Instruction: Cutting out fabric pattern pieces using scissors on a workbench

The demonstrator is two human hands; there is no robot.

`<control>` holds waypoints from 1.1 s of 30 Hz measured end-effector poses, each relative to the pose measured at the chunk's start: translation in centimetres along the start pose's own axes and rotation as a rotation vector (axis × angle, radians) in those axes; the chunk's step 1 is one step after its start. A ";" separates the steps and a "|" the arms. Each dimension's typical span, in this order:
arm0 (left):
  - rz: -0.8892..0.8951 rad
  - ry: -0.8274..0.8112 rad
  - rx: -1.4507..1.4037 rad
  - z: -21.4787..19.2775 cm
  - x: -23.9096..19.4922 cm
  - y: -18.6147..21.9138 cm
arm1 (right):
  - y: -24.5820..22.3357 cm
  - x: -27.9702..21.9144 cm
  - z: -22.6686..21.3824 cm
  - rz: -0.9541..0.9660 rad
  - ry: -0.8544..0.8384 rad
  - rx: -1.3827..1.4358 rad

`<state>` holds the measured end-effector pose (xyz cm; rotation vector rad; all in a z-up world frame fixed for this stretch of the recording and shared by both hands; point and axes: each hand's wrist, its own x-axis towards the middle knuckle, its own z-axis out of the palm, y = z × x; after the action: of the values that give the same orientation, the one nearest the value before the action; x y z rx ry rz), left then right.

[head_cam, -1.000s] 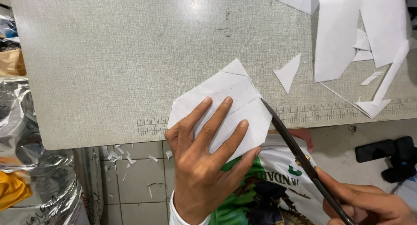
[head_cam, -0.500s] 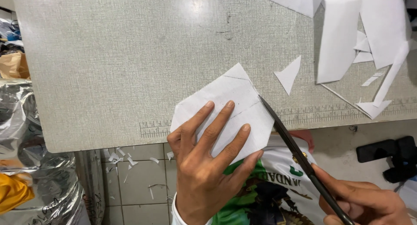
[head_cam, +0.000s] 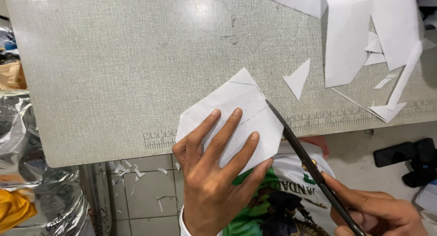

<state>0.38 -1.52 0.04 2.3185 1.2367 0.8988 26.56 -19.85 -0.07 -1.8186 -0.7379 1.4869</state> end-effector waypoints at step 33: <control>0.019 -0.008 -0.044 -0.6 0.1 0.0 | -2.7 1.1 3.6 0.192 0.183 0.175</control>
<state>0.03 -1.43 0.50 2.3010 1.1818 0.9136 23.15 -16.83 0.90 -1.9002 -0.3409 1.4303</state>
